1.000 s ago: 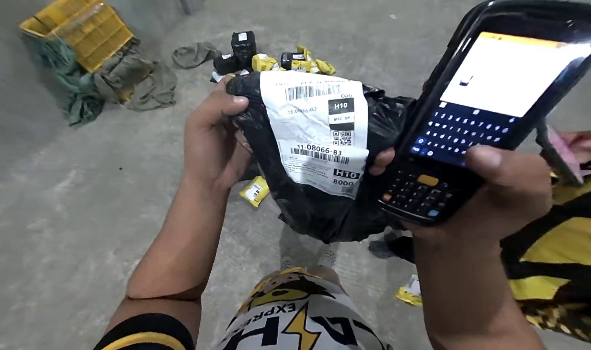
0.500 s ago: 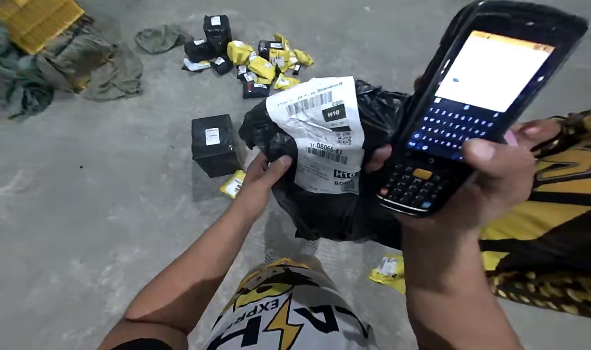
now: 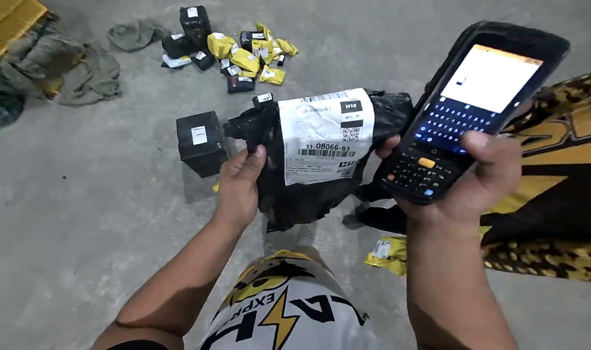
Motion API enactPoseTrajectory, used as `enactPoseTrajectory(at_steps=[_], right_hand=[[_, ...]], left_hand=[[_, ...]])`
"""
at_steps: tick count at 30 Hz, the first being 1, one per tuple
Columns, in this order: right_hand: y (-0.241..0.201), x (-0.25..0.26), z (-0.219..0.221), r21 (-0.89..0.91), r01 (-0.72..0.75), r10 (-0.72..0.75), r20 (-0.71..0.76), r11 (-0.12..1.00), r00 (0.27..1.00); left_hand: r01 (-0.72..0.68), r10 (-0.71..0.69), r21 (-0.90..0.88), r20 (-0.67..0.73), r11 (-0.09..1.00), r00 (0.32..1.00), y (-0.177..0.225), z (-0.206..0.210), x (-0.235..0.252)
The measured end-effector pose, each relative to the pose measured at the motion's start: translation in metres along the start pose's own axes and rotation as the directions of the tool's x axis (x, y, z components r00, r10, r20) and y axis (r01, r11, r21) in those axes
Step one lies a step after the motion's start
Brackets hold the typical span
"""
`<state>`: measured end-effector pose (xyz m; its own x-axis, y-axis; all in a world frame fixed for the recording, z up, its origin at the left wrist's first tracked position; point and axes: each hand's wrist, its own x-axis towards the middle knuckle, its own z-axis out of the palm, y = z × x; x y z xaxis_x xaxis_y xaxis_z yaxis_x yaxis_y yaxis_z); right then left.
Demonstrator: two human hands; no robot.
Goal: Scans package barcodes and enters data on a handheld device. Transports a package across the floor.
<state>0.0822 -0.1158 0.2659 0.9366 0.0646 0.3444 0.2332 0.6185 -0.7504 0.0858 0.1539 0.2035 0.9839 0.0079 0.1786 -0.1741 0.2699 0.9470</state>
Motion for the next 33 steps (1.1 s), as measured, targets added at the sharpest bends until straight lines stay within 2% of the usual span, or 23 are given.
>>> enactPoseTrajectory(at_steps=[13,23,33], right_hand=[[0.01,-0.016,-0.012,-0.045,-0.071,0.069,-0.027,0.996,0.997],[0.02,-0.037,-0.026,-0.037,-0.176,0.169,-0.148,0.984,0.974],[0.024,-0.054,-0.028,0.021,-0.257,0.254,-0.233,0.966,0.939]], left_hand=[[0.053,-0.052,-0.064,0.025,0.997,0.998,-0.006,-0.003,-0.011],[0.102,-0.097,-0.089,0.052,0.991,0.994,-0.011,-0.004,-0.017],[0.12,-0.121,0.018,0.042,0.993,0.992,-0.021,-0.003,-0.015]])
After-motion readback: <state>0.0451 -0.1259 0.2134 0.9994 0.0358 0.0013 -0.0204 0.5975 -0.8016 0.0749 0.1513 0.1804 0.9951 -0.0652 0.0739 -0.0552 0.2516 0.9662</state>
